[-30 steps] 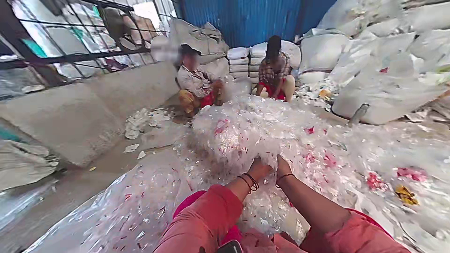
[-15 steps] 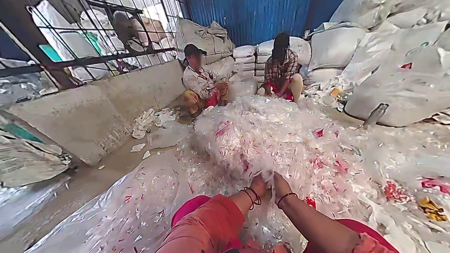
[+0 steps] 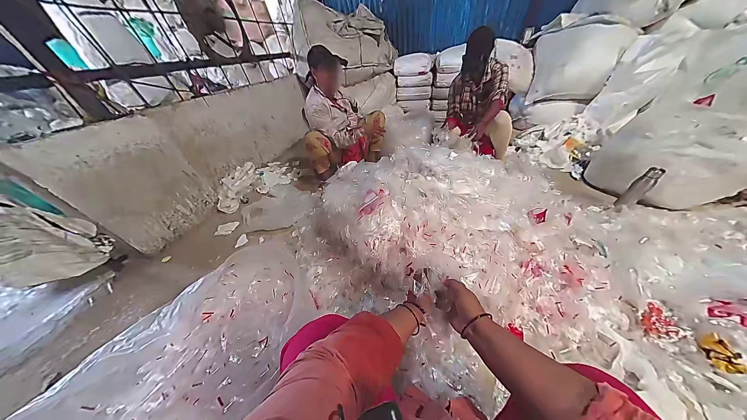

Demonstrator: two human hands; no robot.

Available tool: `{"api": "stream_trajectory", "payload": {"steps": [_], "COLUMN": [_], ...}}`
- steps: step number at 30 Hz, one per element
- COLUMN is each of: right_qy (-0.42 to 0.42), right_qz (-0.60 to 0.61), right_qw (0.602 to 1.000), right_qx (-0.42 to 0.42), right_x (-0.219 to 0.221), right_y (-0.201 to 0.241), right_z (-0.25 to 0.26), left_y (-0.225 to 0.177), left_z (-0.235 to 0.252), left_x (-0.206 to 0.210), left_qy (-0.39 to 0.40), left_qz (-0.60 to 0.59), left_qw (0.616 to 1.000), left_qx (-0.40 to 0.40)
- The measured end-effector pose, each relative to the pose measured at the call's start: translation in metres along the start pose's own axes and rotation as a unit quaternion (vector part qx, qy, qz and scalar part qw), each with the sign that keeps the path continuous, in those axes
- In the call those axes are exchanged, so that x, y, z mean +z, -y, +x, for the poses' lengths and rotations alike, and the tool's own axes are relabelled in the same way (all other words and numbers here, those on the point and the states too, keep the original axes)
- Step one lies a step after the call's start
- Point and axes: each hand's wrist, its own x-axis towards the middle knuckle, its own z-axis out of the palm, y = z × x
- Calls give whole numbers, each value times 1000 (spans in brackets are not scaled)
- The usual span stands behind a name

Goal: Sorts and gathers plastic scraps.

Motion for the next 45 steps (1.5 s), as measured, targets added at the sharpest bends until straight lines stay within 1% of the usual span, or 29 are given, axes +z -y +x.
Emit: {"api": "stream_trajectory", "payload": {"steps": [1,2,3,4,5,7,8,9,11,12,14,16,17,18,19,21,23,26,28,30,32,33,35,37,39,40,41,43,45], "right_qy": [-3,-3,-2,7,14,9,3,2,12,14,5,-2,-4,-8,-14,-22,-15,9,19,10,-5,-10,-12,-14,-40,-54,-60,-56,-54], "right_qz": [-14,-30,-41,-42,-39,-46,-55,-66,-100,-105,-113,-127,-130,-127,-120,-111,-106,-107,-104,-120,-130,-133,-142,-156,-168,-177,-186,-207,-231], "right_qw": [1000,999,998,998,998,999,998,998,994,993,992,990,990,990,991,991,991,990,990,988,988,988,987,985,983,981,980,976,971], "right_qx": [14,32,46,53,50,23,7,-7,-36,-43,-56,-61,-58,-57,-59,-69,-84,-90,-91,-93,-87,-82,-75,-68,-60,-53,-43,-26,-11], "right_x": [0,-1,-4,-6,-8,-15,-20,-24,-32,-37,-50,-58,-63,-65,-67,-69,-71,-77,-79,-84,-98,-103,-110,-115,-117,-113,-110,-108,-106], "right_y": [3,6,9,14,21,33,36,35,38,38,41,43,44,45,46,50,53,61,65,64,62,61,59,55,51,48,45,39,33], "right_z": [1,4,6,8,8,3,0,-3,-5,-4,2,5,6,6,5,2,2,4,4,9,26,30,35,38,33,30,29,32,30], "left_y": [-36,-34,-26,-27,-33,-20,-12,-5,-14,-17,-30,-42,-38,-31,-28,-27,-13,16,46,84,117,123,130,169,216,232,246,256,248], "left_z": [2,11,16,20,23,31,26,18,-4,-11,-29,-41,-39,-37,-43,-74,-102,-146,-171,-195,-214,-223,-235,-234,-217,-208,-200,-182,-171], "left_x": [-11,-19,-27,-33,-39,-48,-52,-57,-79,-93,-126,-156,-168,-181,-198,-228,-257,-299,-325,-346,-357,-358,-357,-355,-344,-336,-330,-329,-333], "left_qy": [63,107,133,129,103,25,-14,-67,-144,-158,-168,-216,-254,-294,-314,-376,-448,-498,-524,-530,-530,-514,-456,-401,-303,-233,-164,-51,-1], "left_qz": [21,38,61,80,82,63,63,61,38,11,-86,-149,-135,-85,-37,14,3,-37,-40,-31,-11,11,67,123,154,172,191,213,229], "left_qw": [985,980,981,980,981,993,996,995,988,987,980,961,955,950,947,925,892,862,843,834,826,829,843,861,887,892,887,868,859], "left_qx": [-159,-165,-130,-130,-146,-97,-55,-38,-30,-38,-70,-82,-70,-52,-50,-50,-50,-92,-115,-148,-192,-221,-276,-289,-313,-348,-388,-446,-458]}}
